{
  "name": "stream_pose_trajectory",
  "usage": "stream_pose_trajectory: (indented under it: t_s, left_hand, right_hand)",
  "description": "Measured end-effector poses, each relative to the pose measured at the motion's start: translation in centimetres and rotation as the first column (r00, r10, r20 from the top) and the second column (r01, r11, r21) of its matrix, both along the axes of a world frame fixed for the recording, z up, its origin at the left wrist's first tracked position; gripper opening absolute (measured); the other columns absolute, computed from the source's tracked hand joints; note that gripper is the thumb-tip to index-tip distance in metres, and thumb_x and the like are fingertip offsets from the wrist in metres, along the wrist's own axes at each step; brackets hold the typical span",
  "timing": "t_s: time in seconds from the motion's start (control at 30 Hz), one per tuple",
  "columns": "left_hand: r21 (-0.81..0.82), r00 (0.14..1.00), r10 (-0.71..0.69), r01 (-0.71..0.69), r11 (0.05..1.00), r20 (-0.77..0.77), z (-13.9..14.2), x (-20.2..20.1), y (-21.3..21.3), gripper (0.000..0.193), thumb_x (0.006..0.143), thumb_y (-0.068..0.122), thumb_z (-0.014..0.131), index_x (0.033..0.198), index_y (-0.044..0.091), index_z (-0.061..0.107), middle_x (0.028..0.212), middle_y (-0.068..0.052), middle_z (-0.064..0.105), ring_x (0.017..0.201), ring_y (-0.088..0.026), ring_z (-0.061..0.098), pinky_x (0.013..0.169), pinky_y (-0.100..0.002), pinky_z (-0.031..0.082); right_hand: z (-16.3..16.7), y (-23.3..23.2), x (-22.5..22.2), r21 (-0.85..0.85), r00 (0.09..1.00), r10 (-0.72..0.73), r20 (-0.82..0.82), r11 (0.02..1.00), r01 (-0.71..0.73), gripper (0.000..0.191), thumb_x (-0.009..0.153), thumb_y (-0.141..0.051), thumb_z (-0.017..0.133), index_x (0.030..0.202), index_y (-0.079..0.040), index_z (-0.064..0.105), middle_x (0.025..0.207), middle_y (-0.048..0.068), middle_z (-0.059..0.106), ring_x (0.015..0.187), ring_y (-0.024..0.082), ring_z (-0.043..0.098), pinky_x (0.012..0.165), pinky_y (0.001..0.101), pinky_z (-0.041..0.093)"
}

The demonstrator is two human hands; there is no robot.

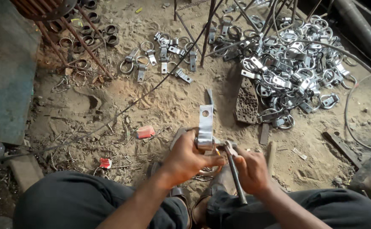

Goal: The person sits on the ground and assembles metal parts by placing a metal ring and a flat metal piece into a mold, then using a hammer to secure them together. The person repeats this process with multiple parts, occasionally adjusting the pieces with a wrench.

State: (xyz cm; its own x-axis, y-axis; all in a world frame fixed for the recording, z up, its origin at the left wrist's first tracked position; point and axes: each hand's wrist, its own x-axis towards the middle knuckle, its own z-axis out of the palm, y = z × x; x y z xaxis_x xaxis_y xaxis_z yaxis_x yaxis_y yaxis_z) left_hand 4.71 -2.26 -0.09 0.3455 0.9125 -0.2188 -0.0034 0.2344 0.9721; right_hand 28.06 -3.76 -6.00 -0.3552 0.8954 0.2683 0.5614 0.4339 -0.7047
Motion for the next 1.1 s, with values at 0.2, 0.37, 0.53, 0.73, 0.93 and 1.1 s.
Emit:
stream_pose_trajectory:
  t_s: [0.2,0.37,0.53,0.73,0.93,1.1]
  left_hand:
    - [-0.169,0.934,-0.060,0.127,0.977,0.353,-1.0,-0.7,-0.3,0.049,0.074,0.011,0.090,0.113,-0.002,0.063,0.094,-0.007,0.073,0.078,-0.012,0.069,0.069,-0.027,0.057]
    - [-0.331,0.875,-0.092,0.274,0.903,0.475,-1.2,-1.1,-0.4,0.047,0.075,0.008,0.090,0.111,-0.003,0.061,0.078,-0.008,0.065,0.052,-0.009,0.058,0.044,-0.022,0.047]
    - [-0.364,0.848,-0.087,0.314,0.877,0.522,-0.7,-1.0,-0.7,0.047,0.073,0.005,0.089,0.110,-0.002,0.061,0.078,-0.003,0.064,0.054,-0.007,0.058,0.044,-0.021,0.045]
    - [-0.252,0.904,-0.126,0.245,0.936,0.409,-0.3,-0.7,-0.8,0.039,0.078,0.008,0.087,0.109,-0.001,0.067,0.084,-0.002,0.067,0.060,-0.004,0.057,0.048,-0.019,0.042]
    - [-0.223,0.953,-0.097,0.165,0.961,0.287,-0.8,-0.3,-0.7,0.042,0.074,0.008,0.087,0.108,0.001,0.064,0.086,-0.003,0.071,0.064,-0.008,0.060,0.051,-0.023,0.045]
    - [-0.027,0.969,-0.052,0.060,0.998,0.242,-1.0,0.2,-0.6,0.046,0.074,0.005,0.089,0.110,0.001,0.062,0.098,-0.003,0.074,0.089,-0.009,0.068,0.080,-0.027,0.058]
  right_hand:
    - [0.7,1.0,0.4,0.163,0.985,0.060,0.163,0.983,-0.087,0.041,0.105,-0.035,0.039,0.097,-0.003,0.063,0.054,0.009,0.051,0.044,0.030,0.053,0.049,0.0448,0.043]
    - [0.8,1.0,0.8,0.252,0.977,0.104,0.187,0.956,-0.150,0.038,0.105,-0.035,0.040,0.096,-0.003,0.059,0.058,0.008,0.052,0.047,0.029,0.054,0.049,0.0441,0.042]
    - [0.7,1.0,0.8,0.254,0.969,0.068,0.237,0.959,-0.129,0.035,0.102,-0.034,0.043,0.079,-0.009,0.052,0.058,0.008,0.054,0.046,0.030,0.054,0.049,0.0454,0.040]
    - [0.2,0.5,0.7,0.162,0.976,0.059,0.211,0.982,-0.094,0.030,0.101,-0.030,0.046,0.091,-0.003,0.057,0.059,0.014,0.056,0.055,0.040,0.057,0.054,0.0507,0.040]
    - [-0.6,-0.1,0.6,0.013,0.970,0.049,0.237,0.999,-0.053,0.031,0.101,-0.029,0.047,0.084,-0.005,0.057,0.058,0.018,0.054,0.058,0.044,0.054,0.060,0.0538,0.041]
    - [-0.8,-0.9,-0.8,0.032,0.996,0.012,0.086,0.999,-0.015,0.033,0.105,-0.029,0.043,0.092,-0.005,0.062,0.065,0.018,0.058,0.059,0.042,0.053,0.059,0.0516,0.039]
